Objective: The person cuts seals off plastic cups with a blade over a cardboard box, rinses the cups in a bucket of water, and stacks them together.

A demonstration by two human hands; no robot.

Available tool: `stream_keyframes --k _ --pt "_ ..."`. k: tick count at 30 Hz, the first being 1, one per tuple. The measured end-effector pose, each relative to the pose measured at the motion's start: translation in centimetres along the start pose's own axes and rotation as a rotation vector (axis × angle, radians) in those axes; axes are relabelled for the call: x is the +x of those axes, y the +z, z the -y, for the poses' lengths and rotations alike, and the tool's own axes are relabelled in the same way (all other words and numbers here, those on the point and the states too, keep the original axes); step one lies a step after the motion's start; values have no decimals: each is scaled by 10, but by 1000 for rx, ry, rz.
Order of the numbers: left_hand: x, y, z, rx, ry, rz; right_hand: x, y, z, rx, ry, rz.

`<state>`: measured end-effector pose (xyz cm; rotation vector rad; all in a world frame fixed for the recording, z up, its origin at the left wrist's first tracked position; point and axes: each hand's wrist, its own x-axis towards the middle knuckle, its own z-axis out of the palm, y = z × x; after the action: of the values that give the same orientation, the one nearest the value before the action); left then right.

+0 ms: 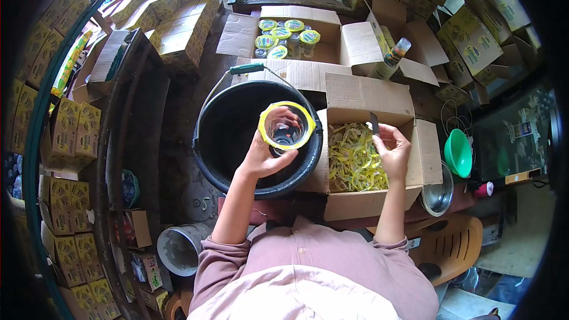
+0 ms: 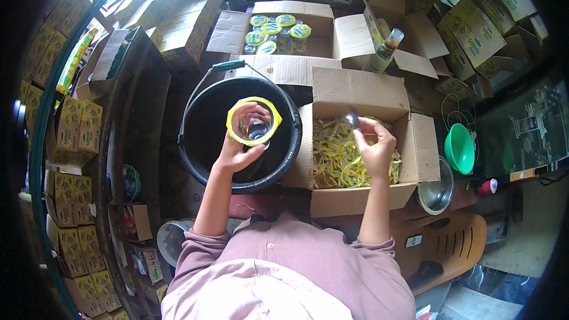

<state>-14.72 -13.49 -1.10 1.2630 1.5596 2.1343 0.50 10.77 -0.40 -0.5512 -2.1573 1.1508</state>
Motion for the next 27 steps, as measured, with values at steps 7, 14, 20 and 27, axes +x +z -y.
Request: stream_keyframes --k 7,14,20,27 --pt "-2 -5 13 126 65 -182 -3 65 63 398 -188 -72" --pt "-3 -9 15 221 94 -203 -1 47 35 413 -60 -136" --pt "-1 -7 17 267 86 -200 -28 13 -47 -18 175 -71" --pt "-2 -9 21 281 80 -215 -39 -1 -92 204 383 79"
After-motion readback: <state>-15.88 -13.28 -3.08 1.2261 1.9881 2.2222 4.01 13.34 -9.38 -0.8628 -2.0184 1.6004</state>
